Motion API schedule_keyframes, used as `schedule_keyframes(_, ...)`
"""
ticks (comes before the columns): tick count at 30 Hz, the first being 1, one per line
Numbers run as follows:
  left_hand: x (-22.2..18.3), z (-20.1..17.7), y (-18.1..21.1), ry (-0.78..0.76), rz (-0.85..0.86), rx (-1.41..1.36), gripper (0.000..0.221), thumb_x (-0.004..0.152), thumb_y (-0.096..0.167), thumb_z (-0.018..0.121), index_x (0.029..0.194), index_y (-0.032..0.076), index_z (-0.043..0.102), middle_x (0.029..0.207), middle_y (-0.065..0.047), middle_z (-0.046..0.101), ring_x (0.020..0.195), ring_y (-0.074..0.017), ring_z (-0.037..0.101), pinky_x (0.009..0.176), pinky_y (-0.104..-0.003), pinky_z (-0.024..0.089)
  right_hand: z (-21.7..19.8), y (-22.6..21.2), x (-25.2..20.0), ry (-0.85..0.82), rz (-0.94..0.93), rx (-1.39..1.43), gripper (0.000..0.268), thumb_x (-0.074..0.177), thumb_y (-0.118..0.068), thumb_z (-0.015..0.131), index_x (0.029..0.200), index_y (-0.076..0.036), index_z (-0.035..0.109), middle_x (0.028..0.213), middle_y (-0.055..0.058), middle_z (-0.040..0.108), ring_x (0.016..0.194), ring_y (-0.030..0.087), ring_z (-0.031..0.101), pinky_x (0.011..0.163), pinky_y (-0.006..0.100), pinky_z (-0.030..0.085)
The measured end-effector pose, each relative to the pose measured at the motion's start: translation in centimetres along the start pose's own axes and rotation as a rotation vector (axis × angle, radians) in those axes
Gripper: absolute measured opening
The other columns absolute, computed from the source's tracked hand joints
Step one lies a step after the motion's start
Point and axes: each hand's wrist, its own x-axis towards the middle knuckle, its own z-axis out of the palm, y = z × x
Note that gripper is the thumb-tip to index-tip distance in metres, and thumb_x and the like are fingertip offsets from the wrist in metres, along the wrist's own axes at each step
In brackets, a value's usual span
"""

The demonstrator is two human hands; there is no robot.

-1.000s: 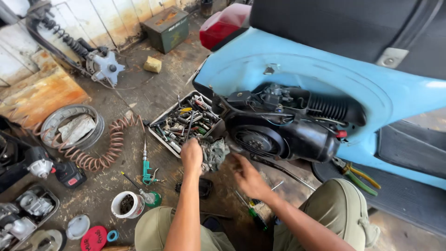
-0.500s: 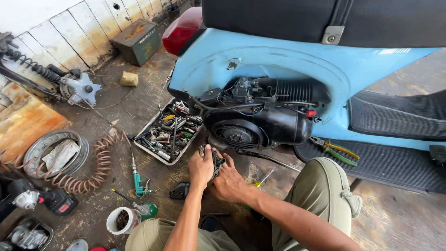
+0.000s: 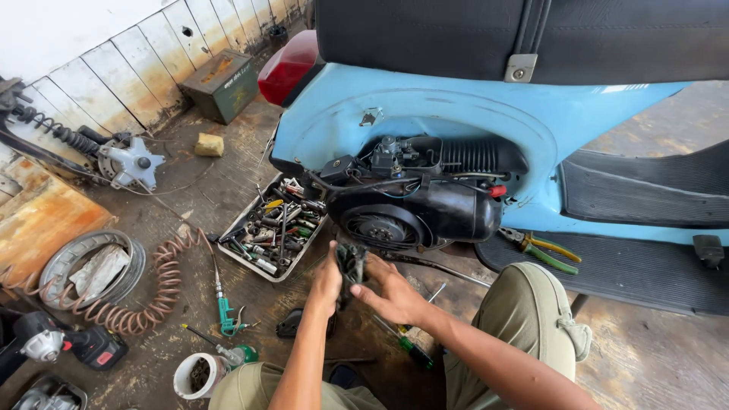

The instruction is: Removing, cleaning, and reinstalling the carburetor of a blue scooter

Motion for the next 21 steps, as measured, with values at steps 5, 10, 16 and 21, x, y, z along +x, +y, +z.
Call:
schedule_keyframes(5, -6.8, 1.0, 5.8, -0.278, 0.017, 0.127, 0.094, 0.102, 0.070, 0.022, 0.152, -0.007, 0.043, 0.160, -0.036, 0.030, 0.152, -0.0484, 0.025, 0.124, -0.062, 0.020, -0.8, -0.8, -0.3, 0.114, 0.082, -0.019, 0.048, 0.095, -0.036, 0.068, 0.119, 0.004, 0.057, 0.110, 0.035, 0.066, 0.109, 0.056, 0.064, 0.086, 0.069, 0.052)
schedule_keyframes(10, -4.5, 0.5, 3.9, -0.375, 0.016, 0.304, 0.103, 0.102, 0.076, 0.010, 0.159, -0.009, 0.025, 0.164, -0.036, 0.020, 0.154, -0.0470, 0.017, 0.125, -0.063, 0.015, -1.2, -0.7, -0.1, 0.135, 0.152, -0.110, 0.058, 0.086, -0.030, 0.071, 0.125, 0.009, 0.052, 0.106, 0.037, 0.065, 0.103, 0.061, 0.062, 0.082, 0.070, 0.051)
schedule_keyframes(16, -5.6, 0.3, 4.8, -0.386, 0.062, 0.416, 0.109, 0.099, 0.080, 0.008, 0.155, -0.010, 0.032, 0.161, -0.036, 0.028, 0.152, -0.0454, 0.025, 0.124, -0.061, 0.020, -1.3, 0.2, 0.1, 0.145, 0.219, -0.045, 0.060, 0.085, -0.028, 0.069, 0.129, 0.007, 0.049, 0.105, 0.033, 0.070, 0.104, 0.054, 0.067, 0.080, 0.064, 0.053)
schedule_keyframes(21, -5.0, 0.3, 4.5, -0.419, 0.038, 0.449, 0.116, 0.096, 0.084, 0.006, 0.157, -0.012, 0.027, 0.162, -0.037, 0.023, 0.153, -0.0481, 0.021, 0.124, -0.062, 0.019, -1.6, 0.9, -0.2, 0.127, 0.180, -0.012, 0.046, 0.084, -0.025, 0.069, 0.120, -0.002, 0.051, 0.096, 0.030, 0.071, 0.093, 0.052, 0.070, 0.072, 0.061, 0.051)
